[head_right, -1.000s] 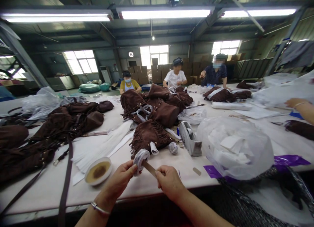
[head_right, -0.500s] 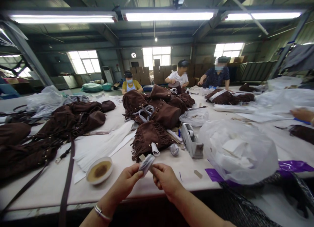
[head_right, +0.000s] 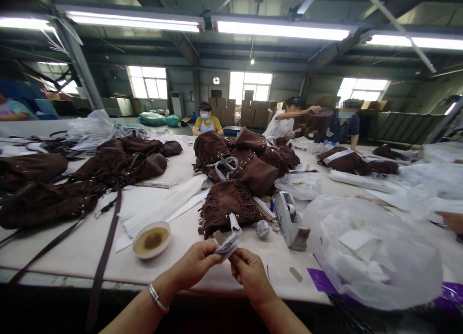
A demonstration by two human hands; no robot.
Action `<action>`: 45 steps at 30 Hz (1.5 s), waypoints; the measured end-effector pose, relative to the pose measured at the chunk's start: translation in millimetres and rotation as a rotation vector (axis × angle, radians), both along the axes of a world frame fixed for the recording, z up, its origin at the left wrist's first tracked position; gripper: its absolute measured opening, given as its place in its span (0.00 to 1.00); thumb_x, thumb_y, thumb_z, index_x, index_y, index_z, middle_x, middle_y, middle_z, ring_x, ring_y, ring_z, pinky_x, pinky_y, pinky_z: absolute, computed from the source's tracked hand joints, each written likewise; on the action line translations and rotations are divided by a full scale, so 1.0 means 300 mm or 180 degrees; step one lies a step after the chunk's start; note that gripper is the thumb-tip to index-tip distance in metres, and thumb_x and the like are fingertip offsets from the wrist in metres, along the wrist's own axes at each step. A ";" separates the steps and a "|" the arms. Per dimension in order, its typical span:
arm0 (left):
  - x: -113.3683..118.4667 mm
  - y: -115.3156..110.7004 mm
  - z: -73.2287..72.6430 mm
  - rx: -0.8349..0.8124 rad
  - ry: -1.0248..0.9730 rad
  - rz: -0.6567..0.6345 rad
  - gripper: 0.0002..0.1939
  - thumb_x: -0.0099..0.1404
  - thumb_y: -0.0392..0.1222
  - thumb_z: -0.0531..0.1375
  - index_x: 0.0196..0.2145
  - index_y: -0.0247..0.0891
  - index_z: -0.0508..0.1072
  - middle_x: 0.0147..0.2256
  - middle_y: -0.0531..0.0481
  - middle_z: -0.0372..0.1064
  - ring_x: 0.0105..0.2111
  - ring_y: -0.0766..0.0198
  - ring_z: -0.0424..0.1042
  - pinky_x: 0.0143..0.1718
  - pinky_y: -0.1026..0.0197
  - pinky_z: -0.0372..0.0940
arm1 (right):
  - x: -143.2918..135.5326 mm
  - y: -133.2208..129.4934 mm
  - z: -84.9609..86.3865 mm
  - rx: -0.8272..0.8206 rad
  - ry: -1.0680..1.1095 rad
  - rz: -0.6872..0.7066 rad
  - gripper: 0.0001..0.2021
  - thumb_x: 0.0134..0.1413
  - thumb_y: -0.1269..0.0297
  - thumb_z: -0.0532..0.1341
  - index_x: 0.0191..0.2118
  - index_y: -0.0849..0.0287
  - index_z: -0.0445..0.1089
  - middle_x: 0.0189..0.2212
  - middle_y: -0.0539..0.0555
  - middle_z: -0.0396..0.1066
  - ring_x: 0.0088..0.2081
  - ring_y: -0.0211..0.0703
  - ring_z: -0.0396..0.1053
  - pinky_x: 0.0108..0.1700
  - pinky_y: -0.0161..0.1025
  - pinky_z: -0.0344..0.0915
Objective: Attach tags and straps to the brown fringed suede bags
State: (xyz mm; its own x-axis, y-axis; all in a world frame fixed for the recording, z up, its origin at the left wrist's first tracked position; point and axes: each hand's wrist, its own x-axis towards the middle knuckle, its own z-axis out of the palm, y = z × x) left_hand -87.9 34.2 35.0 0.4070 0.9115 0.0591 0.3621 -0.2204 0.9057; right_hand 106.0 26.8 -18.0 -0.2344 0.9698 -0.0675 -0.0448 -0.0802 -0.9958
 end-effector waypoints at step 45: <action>0.139 -0.093 -0.183 0.1021 0.1811 0.0393 0.07 0.64 0.48 0.63 0.36 0.51 0.81 0.35 0.47 0.68 0.39 0.57 0.65 0.42 0.55 0.56 | 0.143 -0.028 -0.017 0.2551 -0.2363 0.0413 0.08 0.61 0.69 0.60 0.43 0.55 0.74 0.34 0.52 0.77 0.36 0.44 0.71 0.41 0.40 0.63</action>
State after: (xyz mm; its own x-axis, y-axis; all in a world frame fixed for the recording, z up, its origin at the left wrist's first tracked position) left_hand -46.0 6.4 -20.0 0.3486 0.9264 0.1420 0.8043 -0.3735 0.4622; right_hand 148.8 18.3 -23.0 -0.4993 0.7662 0.4045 0.5487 0.6409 -0.5368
